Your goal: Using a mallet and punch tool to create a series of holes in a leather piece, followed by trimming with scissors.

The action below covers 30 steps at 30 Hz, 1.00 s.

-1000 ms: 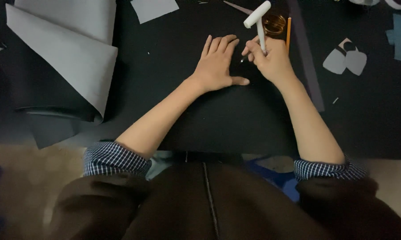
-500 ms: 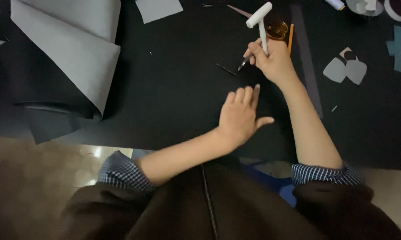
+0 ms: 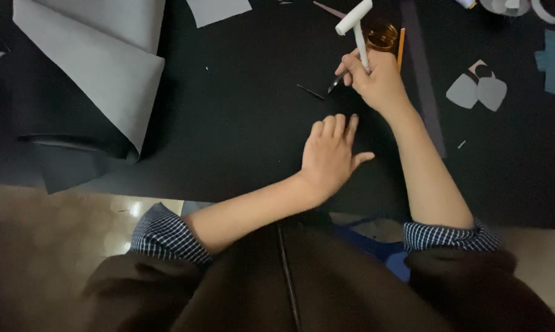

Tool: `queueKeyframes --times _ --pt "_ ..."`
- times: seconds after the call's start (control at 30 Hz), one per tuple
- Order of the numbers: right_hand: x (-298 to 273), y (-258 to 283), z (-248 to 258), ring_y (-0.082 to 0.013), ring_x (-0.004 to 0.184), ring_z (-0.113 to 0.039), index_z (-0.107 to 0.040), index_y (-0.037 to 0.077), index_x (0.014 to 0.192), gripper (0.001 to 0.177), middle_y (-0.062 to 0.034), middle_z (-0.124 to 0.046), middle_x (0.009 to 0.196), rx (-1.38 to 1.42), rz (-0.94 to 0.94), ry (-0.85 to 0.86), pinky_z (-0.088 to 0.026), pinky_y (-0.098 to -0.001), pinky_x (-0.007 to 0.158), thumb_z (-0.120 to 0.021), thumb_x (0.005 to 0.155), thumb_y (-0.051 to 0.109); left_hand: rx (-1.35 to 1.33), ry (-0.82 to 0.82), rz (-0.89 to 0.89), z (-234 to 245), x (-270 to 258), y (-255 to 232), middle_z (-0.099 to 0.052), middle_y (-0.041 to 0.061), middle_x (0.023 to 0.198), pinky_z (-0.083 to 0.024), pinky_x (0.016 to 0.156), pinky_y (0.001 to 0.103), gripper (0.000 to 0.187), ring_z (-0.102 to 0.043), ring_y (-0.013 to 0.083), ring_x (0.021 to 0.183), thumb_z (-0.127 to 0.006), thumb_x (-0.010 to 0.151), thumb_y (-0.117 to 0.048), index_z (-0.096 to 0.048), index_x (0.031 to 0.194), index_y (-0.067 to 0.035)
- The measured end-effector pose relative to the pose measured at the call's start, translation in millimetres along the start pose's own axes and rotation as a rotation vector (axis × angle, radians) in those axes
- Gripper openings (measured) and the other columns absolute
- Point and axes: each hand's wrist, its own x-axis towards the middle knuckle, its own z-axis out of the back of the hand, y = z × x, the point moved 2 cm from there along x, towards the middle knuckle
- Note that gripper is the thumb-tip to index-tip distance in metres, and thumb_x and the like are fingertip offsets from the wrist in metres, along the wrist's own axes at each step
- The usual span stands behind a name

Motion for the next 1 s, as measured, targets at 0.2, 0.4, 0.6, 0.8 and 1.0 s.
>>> queueKeyframes --times 0.2,0.4,0.6,0.8,1.0 --pt "0.3 -0.2 -1.4 -0.0129 0.064 -0.057 -0.069 0.01 0.097 0.032 0.0 -0.062 0.075 -0.005 0.017 -0.006 -0.047 -0.031 0.067 -0.05 0.117 0.026 -0.32 0.162 -0.051 29.0 -24.0 -7.6 -0.063 0.014 0.12 -0.043 0.087 0.043 0.061 -0.056 0.032 0.106 -0.044 0.102 -0.056 -0.06 0.138 -0.009" --pt "-4.1 7.4 0.9 -0.0117 0.065 -0.056 -0.067 0.008 0.102 0.026 -0.0013 -0.06 0.077 0.022 -0.022 0.015 -0.048 -0.0267 0.065 -0.05 0.116 0.022 -0.142 0.058 0.009 3.0 11.8 18.2 -0.061 0.016 0.121 -0.046 0.087 0.043 0.057 -0.058 0.0319 0.107 -0.058 0.097 -0.05 -0.055 0.14 -0.013" --pt "-3.4 9.0 0.7 -0.0123 0.063 -0.057 -0.067 0.011 0.099 0.03 -0.0006 -0.061 0.075 -0.002 -0.064 0.005 -0.05 -0.0292 0.066 -0.05 0.116 0.028 -0.298 0.381 -0.165 40.8 -20.3 -10.5 -0.061 0.014 0.126 -0.043 0.095 0.043 0.049 -0.056 0.0316 0.114 -0.045 0.105 -0.046 -0.063 0.132 -0.009" --pt "-4.3 11.8 -0.4 -0.0117 0.059 -0.054 -0.067 0.009 0.099 0.028 -0.0008 -0.06 0.074 0.01 -0.095 0.023 -0.048 -0.0281 0.063 -0.05 0.115 0.025 -0.102 0.255 -0.008 6.1 5.9 8.5 -0.066 0.01 0.118 -0.046 0.084 0.04 0.04 -0.063 0.0271 0.103 -0.038 0.104 -0.029 -0.059 0.133 -0.011" --pt "-4.3 9.7 0.7 -0.0117 0.06 -0.057 -0.068 0.01 0.098 0.03 -0.0014 -0.061 0.073 -0.013 -0.045 0.008 -0.051 -0.0306 0.068 -0.05 0.115 0.027 -0.238 0.371 -0.074 9.6 12.2 23.4 -0.065 0.013 0.122 -0.049 0.081 0.044 0.054 -0.066 0.0322 0.105 -0.05 0.102 -0.047 -0.053 0.137 -0.007"
